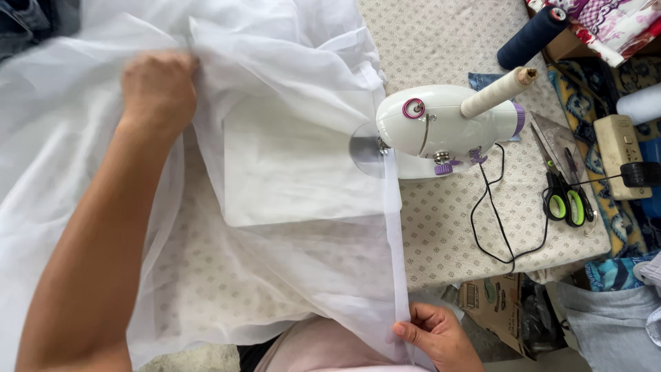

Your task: The person aligns a strip of white fabric along the edge of a larger piece of sheer white cloth and feeds them through a small electric sewing machine.

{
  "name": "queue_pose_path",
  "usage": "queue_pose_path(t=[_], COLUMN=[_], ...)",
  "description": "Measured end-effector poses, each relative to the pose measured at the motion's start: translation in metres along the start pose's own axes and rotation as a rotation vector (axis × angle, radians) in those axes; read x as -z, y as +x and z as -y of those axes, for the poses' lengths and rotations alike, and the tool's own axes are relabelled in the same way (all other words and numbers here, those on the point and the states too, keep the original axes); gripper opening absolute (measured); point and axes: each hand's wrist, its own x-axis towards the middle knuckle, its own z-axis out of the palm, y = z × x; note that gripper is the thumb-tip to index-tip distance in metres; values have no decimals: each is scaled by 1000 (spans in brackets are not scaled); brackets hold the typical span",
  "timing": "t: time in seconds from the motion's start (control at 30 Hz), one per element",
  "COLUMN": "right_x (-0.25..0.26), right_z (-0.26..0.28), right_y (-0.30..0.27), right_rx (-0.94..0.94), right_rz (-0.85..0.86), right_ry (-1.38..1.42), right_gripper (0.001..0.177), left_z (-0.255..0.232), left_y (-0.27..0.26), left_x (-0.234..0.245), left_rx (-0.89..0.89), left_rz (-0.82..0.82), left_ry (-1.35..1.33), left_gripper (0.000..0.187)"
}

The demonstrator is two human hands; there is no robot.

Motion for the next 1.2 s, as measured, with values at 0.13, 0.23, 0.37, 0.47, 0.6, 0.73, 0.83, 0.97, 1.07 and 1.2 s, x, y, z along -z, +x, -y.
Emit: queue_pose_path(t=[0.13, 0.23, 0.37, 0.47, 0.6, 0.73, 0.83, 0.97, 1.07, 1.2], right_x=[3, 6, 2, -7, -11, -16, -23, -27, -28, -31], right_z=[10, 22, 37, 47, 59, 64, 67, 74, 80, 85], right_y=[-3, -6, -3, -3, -4, 2, 3, 2, 0, -2], right_rx=[-14, 3, 10, 47, 153, 258, 331, 360, 381, 443], right_rz=[50, 92, 163, 216, 301, 316, 330, 347, 333, 326], right_ry=[-53, -100, -142, -148, -197, -362, -409, -434, -503, -553], right_gripper=[28, 30, 26, 24, 21, 21, 21, 24, 26, 22], left_z=[-110, -215, -256, -268, -272, -277, -283, -285, -280, -265], left_y=[-25, -65, -60, -45, -32, -23, -18, -17, -17, -18], left_x=[77, 117, 110, 102, 99, 98, 97, 95, 97, 104], left_rx=[368, 133, 102, 324, 450, 604, 631, 651, 652, 447], left_rz=[9, 409, 463, 761, 895, 962, 989, 981, 959, 818], left_ry=[-1014, -1057, -1080, -1078, -1096, -1098, -1086, -1075, -1090, -934], left_gripper=[17, 16, 25, 33, 33, 34, 34, 33, 34, 32])
